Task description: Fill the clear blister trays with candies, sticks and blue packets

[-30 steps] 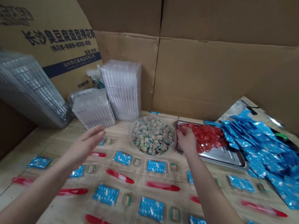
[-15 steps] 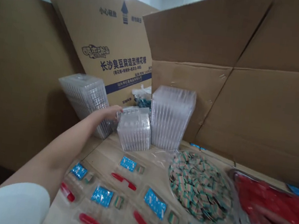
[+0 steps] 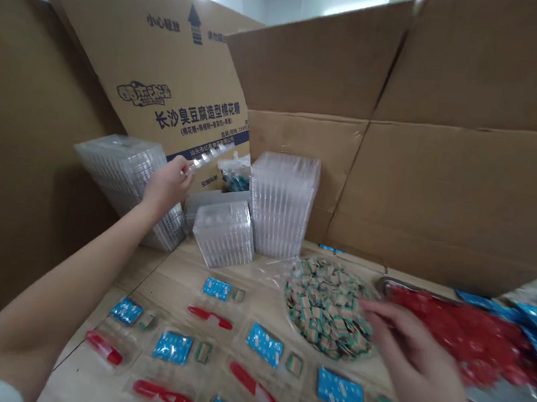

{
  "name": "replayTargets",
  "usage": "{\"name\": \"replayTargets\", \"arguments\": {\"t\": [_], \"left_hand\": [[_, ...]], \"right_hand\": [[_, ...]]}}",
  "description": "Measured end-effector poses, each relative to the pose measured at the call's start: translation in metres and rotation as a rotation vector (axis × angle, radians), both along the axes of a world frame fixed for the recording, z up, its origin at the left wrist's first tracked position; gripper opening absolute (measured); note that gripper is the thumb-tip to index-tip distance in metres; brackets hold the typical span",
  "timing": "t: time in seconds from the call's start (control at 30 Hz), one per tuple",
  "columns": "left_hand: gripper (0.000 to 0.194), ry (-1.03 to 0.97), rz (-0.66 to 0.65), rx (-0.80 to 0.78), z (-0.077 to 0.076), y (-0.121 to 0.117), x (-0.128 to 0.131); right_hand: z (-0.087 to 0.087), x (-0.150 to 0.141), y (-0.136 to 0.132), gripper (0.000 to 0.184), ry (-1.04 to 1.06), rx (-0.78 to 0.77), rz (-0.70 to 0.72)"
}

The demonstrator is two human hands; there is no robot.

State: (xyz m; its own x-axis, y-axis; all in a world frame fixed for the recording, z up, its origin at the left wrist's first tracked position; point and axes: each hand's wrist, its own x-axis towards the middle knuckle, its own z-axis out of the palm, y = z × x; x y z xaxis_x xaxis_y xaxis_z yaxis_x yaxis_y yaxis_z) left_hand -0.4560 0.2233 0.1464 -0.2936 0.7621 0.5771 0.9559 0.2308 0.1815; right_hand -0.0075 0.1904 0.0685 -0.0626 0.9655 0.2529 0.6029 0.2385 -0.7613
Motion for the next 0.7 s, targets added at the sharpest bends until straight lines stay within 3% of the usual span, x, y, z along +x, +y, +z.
{"name": "replayTargets", "arguments": {"t": [0.07, 0.13, 0.2, 0.3, 0.43, 0.57, 0.63, 0.7], "left_hand": [[0.012, -0.02, -0.18, 0.106, -0.004, -0.045, 0.049], [0.012, -0.129, -0.457, 0.109, -0.022, -0.095, 0.101], [0.013, -0.384, -0.667, -0.006, -0.046, -0.138, 0.147], [0.016, -0.733, -0.753, -0.106, -0.081, -0.178, 0.196], [0.02, -0.869, -0.783, -0.154, -0.11, -0.194, 0.228], [0.025, -0.784, -0.922, -0.211, -0.11, -0.2, 0.242], [0.063, -0.927, -0.898, -0.127, -0.104, -0.197, 0.244], [0.09, -1.308, -0.855, -0.081, -0.101, -0.189, 0.244]], "right_hand": [[0.021, -0.039, -0.014, 0.039, 0.26, -0.214, 0.158], [0.031, -0.073, -0.026, 0.049, 0.593, -0.416, 0.251], [0.03, -0.091, -0.037, 0.05, 0.87, -0.513, 0.304], [0.018, -0.083, -0.057, 0.04, 1.077, -0.522, 0.292], [0.003, -0.041, -0.082, 0.041, 1.092, -0.535, 0.238], [-0.006, -0.014, -0.083, 0.036, 0.928, -0.439, 0.03], [-0.009, -0.01, -0.076, 0.033, 0.827, -0.394, 0.018], [-0.01, -0.008, -0.068, 0.032, 0.72, -0.329, 0.046]]}}
